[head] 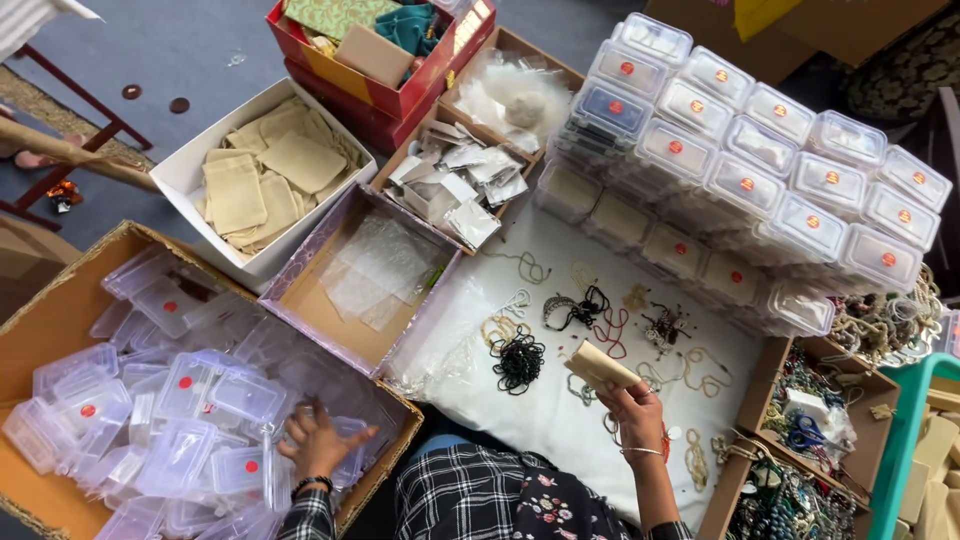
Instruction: The person organizes various jewelry items on a table. They pick up necklaces and bracelets, place them into small plastic containers, and arrange them in stacks. The person also handles small fabric pouches and wooden blocks during the process.
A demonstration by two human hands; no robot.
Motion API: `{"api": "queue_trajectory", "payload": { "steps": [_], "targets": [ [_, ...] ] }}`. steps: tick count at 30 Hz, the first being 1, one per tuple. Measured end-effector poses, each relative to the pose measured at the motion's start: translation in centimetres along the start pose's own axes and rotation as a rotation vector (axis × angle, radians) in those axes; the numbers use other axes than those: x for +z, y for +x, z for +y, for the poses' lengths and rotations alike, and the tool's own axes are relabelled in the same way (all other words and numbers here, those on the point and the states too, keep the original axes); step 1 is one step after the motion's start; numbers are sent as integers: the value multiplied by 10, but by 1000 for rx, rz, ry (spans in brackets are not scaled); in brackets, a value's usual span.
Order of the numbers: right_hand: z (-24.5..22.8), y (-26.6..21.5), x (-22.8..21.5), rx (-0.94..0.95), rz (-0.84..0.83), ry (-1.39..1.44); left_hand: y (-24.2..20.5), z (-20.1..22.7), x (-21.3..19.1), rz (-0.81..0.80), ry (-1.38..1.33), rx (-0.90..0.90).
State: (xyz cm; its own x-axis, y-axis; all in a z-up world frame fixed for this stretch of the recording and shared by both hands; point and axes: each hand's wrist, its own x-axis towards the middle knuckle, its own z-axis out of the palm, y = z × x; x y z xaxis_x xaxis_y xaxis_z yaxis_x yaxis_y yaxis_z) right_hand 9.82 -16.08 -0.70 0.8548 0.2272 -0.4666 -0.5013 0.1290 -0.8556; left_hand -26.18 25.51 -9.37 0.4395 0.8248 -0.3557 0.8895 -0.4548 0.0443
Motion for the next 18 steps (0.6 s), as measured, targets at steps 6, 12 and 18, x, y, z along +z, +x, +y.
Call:
{"api": "queue_trajectory", "payload": {
  "steps": [6,12,18],
  "targets": [
    [10,-4,30,18,25,97,-41,14,19,-24,171,-36],
    [3,-15,38,64,-88,98,-48,57,-104,150,-478,-221],
    [-26,-37,57,181,-106,253,-26,149,-169,-84,-1444,368]
  ]
}}
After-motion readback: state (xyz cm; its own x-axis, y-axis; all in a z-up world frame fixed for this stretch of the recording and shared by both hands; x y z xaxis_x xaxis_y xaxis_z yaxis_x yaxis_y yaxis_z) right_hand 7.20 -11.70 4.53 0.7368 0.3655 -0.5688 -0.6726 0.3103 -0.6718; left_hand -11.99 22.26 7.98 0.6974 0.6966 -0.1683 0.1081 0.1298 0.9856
